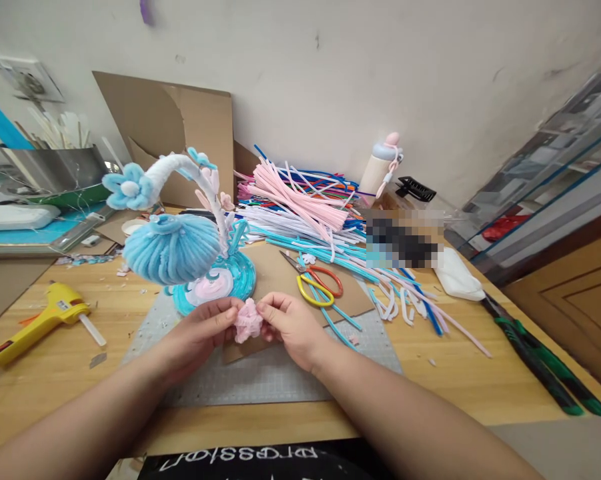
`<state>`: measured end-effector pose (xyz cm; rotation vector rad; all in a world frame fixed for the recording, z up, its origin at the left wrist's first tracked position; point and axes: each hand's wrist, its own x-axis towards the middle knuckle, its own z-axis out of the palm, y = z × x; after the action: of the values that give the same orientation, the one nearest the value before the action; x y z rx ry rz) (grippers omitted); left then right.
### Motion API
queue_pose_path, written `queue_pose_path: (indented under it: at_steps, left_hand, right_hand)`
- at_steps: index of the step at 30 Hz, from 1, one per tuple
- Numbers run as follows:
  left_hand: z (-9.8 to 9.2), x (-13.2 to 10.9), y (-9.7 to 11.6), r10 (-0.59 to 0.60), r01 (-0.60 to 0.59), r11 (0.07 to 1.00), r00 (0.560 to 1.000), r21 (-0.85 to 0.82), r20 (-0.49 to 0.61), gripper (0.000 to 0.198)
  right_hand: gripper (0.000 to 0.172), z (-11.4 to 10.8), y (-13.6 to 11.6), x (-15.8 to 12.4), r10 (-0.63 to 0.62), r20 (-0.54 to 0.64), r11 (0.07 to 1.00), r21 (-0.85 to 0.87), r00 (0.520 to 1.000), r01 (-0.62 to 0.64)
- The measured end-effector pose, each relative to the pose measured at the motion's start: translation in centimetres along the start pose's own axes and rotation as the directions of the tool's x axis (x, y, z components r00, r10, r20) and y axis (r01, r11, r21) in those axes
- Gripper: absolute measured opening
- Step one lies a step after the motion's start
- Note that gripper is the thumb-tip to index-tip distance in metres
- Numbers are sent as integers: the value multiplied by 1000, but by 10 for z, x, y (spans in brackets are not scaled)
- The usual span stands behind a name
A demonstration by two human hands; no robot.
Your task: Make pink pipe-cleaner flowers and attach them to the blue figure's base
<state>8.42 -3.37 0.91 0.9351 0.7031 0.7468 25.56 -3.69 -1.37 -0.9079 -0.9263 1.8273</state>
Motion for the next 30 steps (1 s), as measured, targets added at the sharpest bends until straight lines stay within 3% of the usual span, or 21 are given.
queue_pose_path:
  at_steps: [2,6,9,12,18,24,30]
  left_hand:
    - [-1,1,2,15,-14,1000,997,20,-73,28]
    - [-4,3,3,43,-38,999,979,29,-200,31]
    - [-5,5,1,48,-32,997,970,70,-237,33]
    - [-5,5,0,69,-28,989,958,149,-278,34]
    - [-7,3,-1,87,-70,982,992,174,-95,36]
    - [-8,1,-2,11,-4,990,999,142,-50,31]
    - [-4,4,-2,-52,52,999,999,0,12,28]
  right_hand:
    - [32,-1,-2,0,17,10,999,35,1000,-17]
    - [29,-1,-7,-2,89,160,989,107,983,-107]
    - [34,1,-7,-4,75,213,988,117,974,-102]
    - [31,2,-5,-6,41,191,998,36,981,-49]
    - [24,2,-4,-4,-43,59,999,-2,997,43]
    - [24,0,-6,-4,76,133,992,87,988,-88]
    - [26,0,1,-3,57,123,980,183,991,-79]
